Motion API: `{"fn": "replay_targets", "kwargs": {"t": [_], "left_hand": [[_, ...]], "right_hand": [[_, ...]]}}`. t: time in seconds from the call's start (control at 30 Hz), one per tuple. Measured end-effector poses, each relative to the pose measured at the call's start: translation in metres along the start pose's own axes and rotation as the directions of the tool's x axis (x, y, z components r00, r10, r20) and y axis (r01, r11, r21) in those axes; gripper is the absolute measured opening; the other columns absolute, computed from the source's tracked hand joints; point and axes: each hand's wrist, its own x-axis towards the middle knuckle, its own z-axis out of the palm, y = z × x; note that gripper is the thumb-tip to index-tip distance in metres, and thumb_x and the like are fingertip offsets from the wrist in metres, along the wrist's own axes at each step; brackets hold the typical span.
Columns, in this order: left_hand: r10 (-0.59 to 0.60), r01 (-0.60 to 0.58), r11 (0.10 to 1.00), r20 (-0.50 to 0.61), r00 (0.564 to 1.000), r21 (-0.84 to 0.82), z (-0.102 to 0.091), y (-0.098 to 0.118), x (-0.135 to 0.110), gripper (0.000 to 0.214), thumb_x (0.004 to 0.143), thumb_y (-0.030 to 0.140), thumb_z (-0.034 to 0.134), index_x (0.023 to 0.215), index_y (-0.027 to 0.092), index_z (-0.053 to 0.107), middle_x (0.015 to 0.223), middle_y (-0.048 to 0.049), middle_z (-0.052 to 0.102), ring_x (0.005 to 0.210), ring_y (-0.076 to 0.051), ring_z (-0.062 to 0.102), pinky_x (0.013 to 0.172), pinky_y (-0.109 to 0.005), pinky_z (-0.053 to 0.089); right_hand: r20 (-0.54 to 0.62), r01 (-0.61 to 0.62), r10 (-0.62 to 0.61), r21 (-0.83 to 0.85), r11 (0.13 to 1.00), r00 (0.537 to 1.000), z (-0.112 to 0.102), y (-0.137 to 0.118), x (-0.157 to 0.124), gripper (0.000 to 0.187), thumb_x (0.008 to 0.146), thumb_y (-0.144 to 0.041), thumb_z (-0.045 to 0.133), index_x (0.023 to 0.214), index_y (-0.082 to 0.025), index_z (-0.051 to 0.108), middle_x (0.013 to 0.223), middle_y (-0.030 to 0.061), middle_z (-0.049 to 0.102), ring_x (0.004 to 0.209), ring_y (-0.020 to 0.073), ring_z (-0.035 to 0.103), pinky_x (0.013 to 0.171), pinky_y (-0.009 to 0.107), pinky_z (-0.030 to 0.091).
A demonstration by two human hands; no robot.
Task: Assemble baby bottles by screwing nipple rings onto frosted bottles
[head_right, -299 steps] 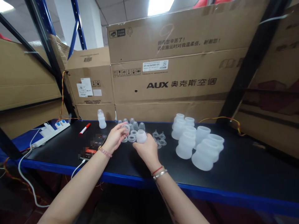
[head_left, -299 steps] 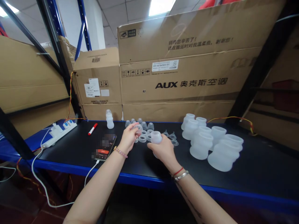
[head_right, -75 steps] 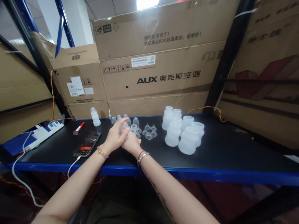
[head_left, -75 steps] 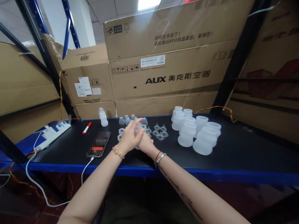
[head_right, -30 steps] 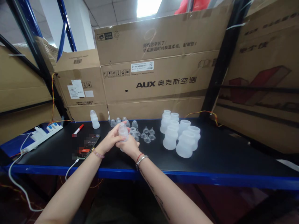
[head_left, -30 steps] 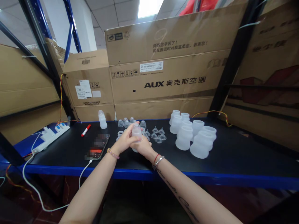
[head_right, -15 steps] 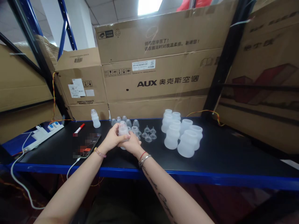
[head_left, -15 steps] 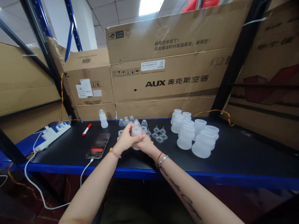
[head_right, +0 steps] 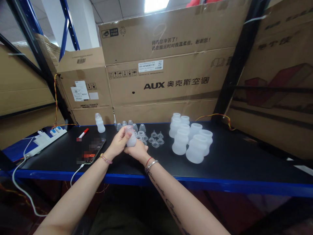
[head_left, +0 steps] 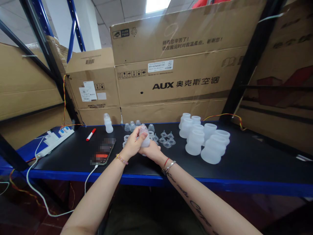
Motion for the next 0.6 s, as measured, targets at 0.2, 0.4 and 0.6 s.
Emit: {"fn": "replay_targets", "kwargs": {"t": [0.2, 0.4, 0.6], "left_hand": [[0.040, -0.039, 0.976, 0.000, 0.999, 0.214, 0.0018, 0.0003, -0.0009, 0.046, 0.090, 0.050, 0.049, 0.124, 0.018, 0.049, 0.105, -0.0082, 0.065, 0.096, -0.022, 0.062, 0.089, -0.034, 0.046], [0.047, -0.047, 0.970, 0.005, 0.999, 0.238, 0.0043, -0.0003, -0.0027, 0.047, 0.091, 0.050, 0.047, 0.127, 0.019, 0.046, 0.109, -0.0090, 0.063, 0.099, -0.023, 0.060, 0.091, -0.037, 0.045], [-0.051, 0.050, 0.998, 0.056, 0.997, 0.026, 0.0051, -0.0065, -0.0056, 0.067, 0.088, 0.048, 0.055, 0.143, 0.019, 0.030, 0.128, -0.0135, 0.055, 0.118, -0.024, 0.055, 0.105, -0.041, 0.040]], "right_hand": [[-0.008, -0.093, 0.093, 0.005, 0.996, 0.996, -0.0010, -0.0042, 0.0007, 0.010, 0.051, -0.017, 0.063, 0.059, -0.021, 0.060, 0.057, -0.0024, 0.061, 0.066, 0.0215, 0.059, 0.083, 0.043, 0.038], [-0.006, -0.113, 0.113, -0.011, 0.994, 0.994, -0.0009, -0.0051, 0.0008, 0.008, 0.052, -0.015, 0.061, 0.053, -0.021, 0.057, 0.053, -0.0019, 0.060, 0.066, 0.0217, 0.059, 0.087, 0.045, 0.038], [0.017, -0.043, 0.044, -0.028, 0.999, 0.999, -0.0014, -0.0033, 0.0013, 0.007, 0.061, -0.024, 0.061, 0.066, -0.021, 0.065, 0.066, 0.0003, 0.067, 0.074, 0.0234, 0.061, 0.087, 0.044, 0.037]]}}
